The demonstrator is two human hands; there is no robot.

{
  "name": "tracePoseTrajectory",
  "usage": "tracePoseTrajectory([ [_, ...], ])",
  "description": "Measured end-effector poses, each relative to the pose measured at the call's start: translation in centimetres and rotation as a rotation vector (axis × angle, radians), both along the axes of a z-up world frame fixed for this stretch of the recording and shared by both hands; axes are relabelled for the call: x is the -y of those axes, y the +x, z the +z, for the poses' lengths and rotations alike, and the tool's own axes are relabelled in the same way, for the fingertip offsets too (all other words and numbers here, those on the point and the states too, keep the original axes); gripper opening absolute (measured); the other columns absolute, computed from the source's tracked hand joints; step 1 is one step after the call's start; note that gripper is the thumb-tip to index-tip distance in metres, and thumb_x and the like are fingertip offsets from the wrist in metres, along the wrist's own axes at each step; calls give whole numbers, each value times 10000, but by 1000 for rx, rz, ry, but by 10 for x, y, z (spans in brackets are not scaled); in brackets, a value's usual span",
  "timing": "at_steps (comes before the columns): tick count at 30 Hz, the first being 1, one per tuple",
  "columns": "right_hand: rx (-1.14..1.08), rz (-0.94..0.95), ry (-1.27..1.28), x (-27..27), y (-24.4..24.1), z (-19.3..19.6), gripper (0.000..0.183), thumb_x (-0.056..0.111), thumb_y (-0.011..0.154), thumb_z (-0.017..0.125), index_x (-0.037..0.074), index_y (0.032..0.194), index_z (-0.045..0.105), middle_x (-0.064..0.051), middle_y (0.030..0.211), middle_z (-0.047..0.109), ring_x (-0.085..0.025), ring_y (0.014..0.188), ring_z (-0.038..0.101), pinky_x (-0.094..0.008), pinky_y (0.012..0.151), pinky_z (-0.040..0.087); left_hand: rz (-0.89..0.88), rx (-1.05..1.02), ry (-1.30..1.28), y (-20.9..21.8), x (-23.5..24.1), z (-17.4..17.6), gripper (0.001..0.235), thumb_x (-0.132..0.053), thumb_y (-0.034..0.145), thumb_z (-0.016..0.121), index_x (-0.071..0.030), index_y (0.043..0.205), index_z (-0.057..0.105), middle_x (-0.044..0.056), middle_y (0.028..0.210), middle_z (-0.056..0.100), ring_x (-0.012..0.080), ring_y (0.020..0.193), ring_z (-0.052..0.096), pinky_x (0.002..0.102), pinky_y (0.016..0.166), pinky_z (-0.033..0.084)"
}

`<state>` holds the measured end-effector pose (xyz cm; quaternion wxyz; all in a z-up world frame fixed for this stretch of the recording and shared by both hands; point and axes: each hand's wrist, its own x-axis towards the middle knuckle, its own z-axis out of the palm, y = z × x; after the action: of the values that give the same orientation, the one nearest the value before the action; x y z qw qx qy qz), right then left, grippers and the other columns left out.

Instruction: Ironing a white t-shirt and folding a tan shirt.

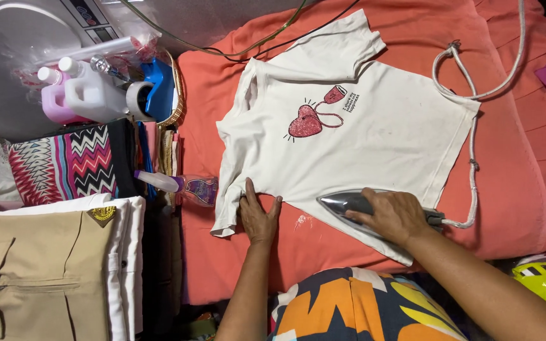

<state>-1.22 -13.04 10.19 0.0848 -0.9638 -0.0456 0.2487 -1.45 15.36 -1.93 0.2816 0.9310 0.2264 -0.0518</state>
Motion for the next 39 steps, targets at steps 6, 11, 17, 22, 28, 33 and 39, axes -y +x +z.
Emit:
tracePoseTrajectory([
  [6,98,31,57,-33,15,-6,581,679,860,633,135,1053,704,-106,747,744,-284,748,748,-441,678,581,-74,112,-8,-6,-4,-25,742,-302,1051,566,-228,1650,135,236,1207,530,382,1079,583,487,938,487],
  [11,62,115,99,-51,16,-6,604,668,823,657,135,1105,689,-104,731,750,-282,745,750,-449,684,577,-67,172,-24,-9,-7,-29,734,-47,996,494,-226,1644,200,216,1166,562,383,1054,595,485,931,488],
  [17,77,60,100,-79,45,-7,561,625,864,662,103,1070,684,-127,776,742,-309,751,737,-459,674,577,-88,316,-56,-11,-8,-33,822,87,892,499,-205,1625,264,231,1173,569,410,1085,596,505,948,483],
  [22,12,-18,98,-82,26,-12,568,617,908,631,65,1037,667,-133,766,744,-293,719,756,-445,651,586,-100,352,-71,-10,-9,-33,812,79,903,496,-180,1629,238,254,1249,566,433,1163,580,510,988,472],
  [28,90,-124,37,-45,1,-6,586,642,887,624,59,948,645,-143,721,732,-320,673,745,-456,579,577,-123,437,-58,-10,-10,-33,777,71,930,476,-131,1625,193,314,1374,510,464,1237,533,502,995,459],
  [33,58,-214,12,-24,-8,-3,584,633,904,613,50,926,631,-147,669,717,-310,613,747,-430,538,569,-109,22,-87,-7,-2,17,795,38,960,483,-172,1672,200,232,1253,587,389,1166,596,463,1040,473],
  [39,117,-267,-53,3,-32,-4,594,633,891,622,44,967,637,-165,630,711,-322,581,728,-442,497,547,-496,239,365,-21,-2,16,763,-177,795,734,26,1448,395,345,1176,577,450,1065,581,558,913,479],
])
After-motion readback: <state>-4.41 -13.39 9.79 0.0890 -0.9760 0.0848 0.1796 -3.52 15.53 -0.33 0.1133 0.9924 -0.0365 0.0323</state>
